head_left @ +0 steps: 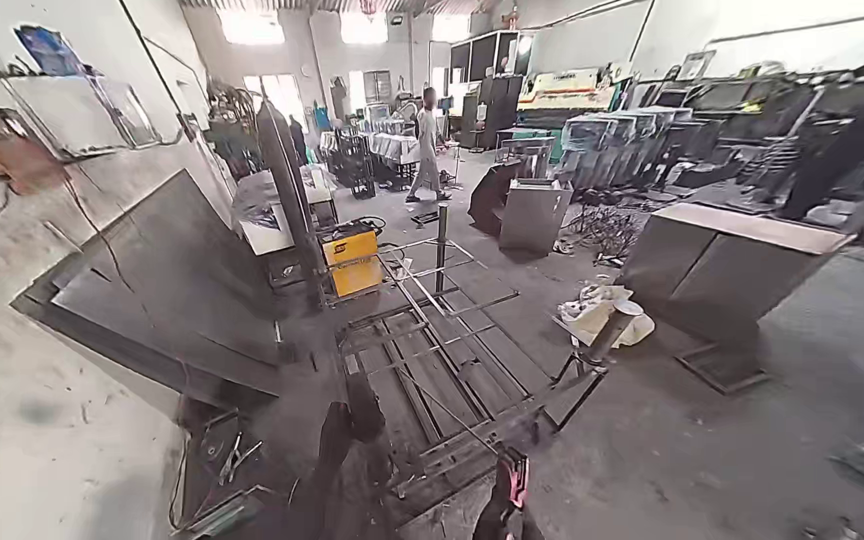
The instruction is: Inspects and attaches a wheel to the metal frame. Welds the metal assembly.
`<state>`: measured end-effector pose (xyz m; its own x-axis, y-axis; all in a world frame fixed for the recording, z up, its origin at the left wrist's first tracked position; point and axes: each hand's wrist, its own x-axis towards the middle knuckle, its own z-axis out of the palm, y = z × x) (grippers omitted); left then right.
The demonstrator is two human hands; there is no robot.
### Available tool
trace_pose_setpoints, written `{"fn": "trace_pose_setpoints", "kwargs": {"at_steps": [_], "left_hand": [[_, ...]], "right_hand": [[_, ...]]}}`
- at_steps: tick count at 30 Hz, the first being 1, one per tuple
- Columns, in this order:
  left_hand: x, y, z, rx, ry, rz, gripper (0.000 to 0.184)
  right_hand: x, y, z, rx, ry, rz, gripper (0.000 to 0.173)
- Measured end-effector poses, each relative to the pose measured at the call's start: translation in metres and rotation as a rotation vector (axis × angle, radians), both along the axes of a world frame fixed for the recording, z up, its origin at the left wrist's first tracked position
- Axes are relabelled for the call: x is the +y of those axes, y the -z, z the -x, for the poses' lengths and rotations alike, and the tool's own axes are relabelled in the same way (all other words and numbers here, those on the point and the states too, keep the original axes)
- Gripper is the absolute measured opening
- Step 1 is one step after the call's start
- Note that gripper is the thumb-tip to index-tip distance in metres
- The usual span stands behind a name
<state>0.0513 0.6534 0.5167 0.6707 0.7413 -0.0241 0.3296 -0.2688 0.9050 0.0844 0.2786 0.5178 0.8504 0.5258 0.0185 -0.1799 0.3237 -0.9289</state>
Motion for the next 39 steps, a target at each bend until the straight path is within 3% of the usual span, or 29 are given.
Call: {"fn": "trace_pose_setpoints", "kwargs": {"at_steps": [1, 5, 8, 12, 14, 15, 17, 19, 21, 27, 31, 39], "left_hand": [[0.01, 0.013, -0.002, -0.008, 0.009, 0.009, 0.046], [0.012, 0.007, -0.002, -0.02, -0.087, 0.034, 0.043], [0.015, 0.012, -0.003, -0.035, -0.002, 0.015, 0.047], [0.004, -0.004, -0.003, 0.097, -0.019, 0.076, 0.044], [0.012, 0.012, -0.001, 0.019, -0.061, -0.002, 0.042], [0.009, 0.003, -0.002, 0.029, -0.064, 0.011, 0.043], [0.0, -0.009, -0.006, 0.116, -0.074, 0.02, 0.045], [0.012, 0.012, -0.008, 0.185, -0.067, -0.102, 0.045], [0.021, 0.023, -0.005, 0.213, -0.053, -0.19, 0.047], [0.019, 0.019, -0.004, 0.25, -0.029, -0.164, 0.039], [0.024, 0.032, -0.003, 0.217, -0.039, -0.128, 0.033], [0.013, 0.023, 0.003, 0.193, -0.044, -0.159, 0.039]], "right_hand": [[-0.001, 0.002, -0.001, 0.008, -0.006, 0.007, 0.059], [0.001, 0.009, -0.001, -0.007, -0.083, 0.041, 0.067], [-0.007, 0.002, -0.005, -0.047, -0.118, 0.032, 0.073], [-0.011, -0.006, -0.002, -0.048, -0.179, 0.048, 0.064], [-0.007, -0.003, 0.002, -0.063, -0.202, 0.054, 0.058], [-0.005, -0.002, 0.002, -0.079, -0.208, 0.063, 0.058], [-0.009, 0.001, 0.004, -0.103, -0.185, 0.077, 0.073], [-0.007, 0.003, 0.005, -0.083, -0.143, 0.042, 0.084], [-0.002, 0.0, 0.01, -0.088, -0.069, 0.069, 0.085], [0.001, -0.004, 0.017, -0.22, 0.055, 0.289, 0.078], [0.002, -0.003, 0.017, -0.208, 0.032, 0.252, 0.076], [0.002, 0.002, 0.011, -0.252, -0.025, 0.222, 0.079]]}}
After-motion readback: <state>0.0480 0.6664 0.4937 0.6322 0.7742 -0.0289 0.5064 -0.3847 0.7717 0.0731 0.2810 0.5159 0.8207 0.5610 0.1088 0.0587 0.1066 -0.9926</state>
